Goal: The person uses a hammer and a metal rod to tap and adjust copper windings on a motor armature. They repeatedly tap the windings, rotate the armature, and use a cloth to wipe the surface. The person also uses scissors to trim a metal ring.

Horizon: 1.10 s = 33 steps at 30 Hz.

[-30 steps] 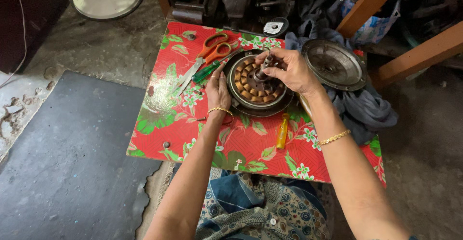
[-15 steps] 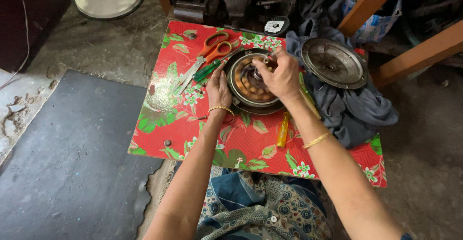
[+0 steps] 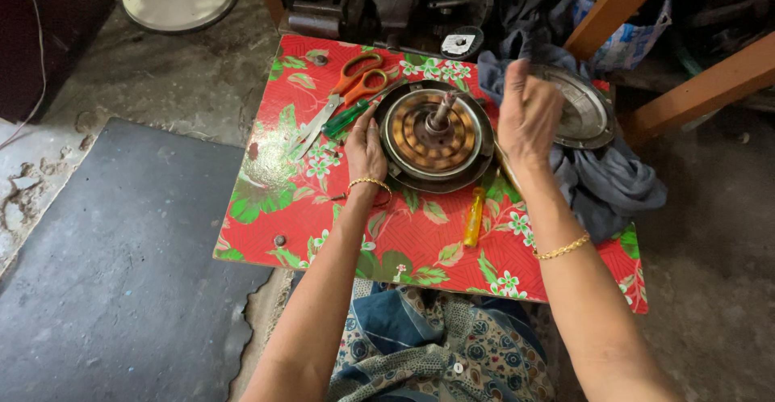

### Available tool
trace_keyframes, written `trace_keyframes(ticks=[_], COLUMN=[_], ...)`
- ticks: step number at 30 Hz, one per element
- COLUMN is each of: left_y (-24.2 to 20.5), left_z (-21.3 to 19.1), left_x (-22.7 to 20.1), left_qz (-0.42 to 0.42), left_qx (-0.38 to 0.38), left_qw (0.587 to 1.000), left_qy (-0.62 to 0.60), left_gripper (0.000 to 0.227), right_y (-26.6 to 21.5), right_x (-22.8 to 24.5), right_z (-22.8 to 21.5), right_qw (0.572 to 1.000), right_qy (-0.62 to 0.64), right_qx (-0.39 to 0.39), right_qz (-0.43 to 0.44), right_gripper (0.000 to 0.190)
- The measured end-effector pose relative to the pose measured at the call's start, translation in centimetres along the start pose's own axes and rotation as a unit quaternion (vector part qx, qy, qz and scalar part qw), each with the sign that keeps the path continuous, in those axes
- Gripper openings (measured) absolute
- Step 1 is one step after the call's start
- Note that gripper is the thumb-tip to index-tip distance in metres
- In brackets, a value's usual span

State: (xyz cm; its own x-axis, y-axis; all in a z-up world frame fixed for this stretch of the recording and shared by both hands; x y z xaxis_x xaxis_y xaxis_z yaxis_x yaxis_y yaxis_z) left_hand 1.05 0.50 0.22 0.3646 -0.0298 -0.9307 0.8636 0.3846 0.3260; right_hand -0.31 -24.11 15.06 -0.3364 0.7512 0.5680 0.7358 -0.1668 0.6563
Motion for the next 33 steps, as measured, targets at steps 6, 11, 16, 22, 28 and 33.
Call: trace_keyframes(ticks=[6, 11, 16, 22, 28, 33], left_y=[-0.1, -0.1, -0.2, -0.3, -0.4, -0.4], left_z=[0.1, 0.0, 0.0, 0.0, 0.0, 0.0], left_x=[0.1, -0.2, -0.5, -0.9, -1.7, -1.8], left_qz=[-0.031, -0.027, -0.019, -0.043, -0.020, -0.093], left_qx=[-0.004, -0.002, -0.001, -0.006, -0.002, 0.000], left_qw=[1.000, 0.999, 1.000, 0.998, 1.000, 0.994], left_qy=[0.000, 0.023, 0.017, 0.039, 0.019, 0.052], left_gripper=[0.037, 0.038, 0.037, 0.038, 0.036, 0.039], right_y=[0.2, -0.4, -0.6, -1.3, -1.2, -1.2], right_x=[0.4, 0.6, 0.7, 1.5, 2.3, 2.4], right_z=[-1.5, -1.5, -1.3, -0.9, -0.1, 0.9], right_qw=[0.997, 0.994, 0.993, 0.984, 0.928, 0.905], right_qy=[0.070, 0.099, 0.093, 0.130, 0.305, 0.332], right_qx=[0.001, 0.024, 0.059, 0.105, 0.211, 0.265], right_qz=[0.033, 0.040, 0.043, 0.066, 0.031, 0.019], right_gripper=[0.092, 0.085, 0.086, 0.075, 0.053, 0.055])
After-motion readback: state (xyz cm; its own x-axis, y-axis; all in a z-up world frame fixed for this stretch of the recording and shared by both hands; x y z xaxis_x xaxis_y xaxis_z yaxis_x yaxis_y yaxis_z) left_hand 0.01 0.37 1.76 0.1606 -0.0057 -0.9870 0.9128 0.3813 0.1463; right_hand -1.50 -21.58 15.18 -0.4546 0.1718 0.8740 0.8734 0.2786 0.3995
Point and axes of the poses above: each hand's wrist, its own y-axis towards the middle knuckle, its own z-axis out of the palm, x = y × z, the point moved 1 cm from there along y, towards the middle knuckle, and after that the axes turned 4 degrees about -x, right-handed, at the moved point
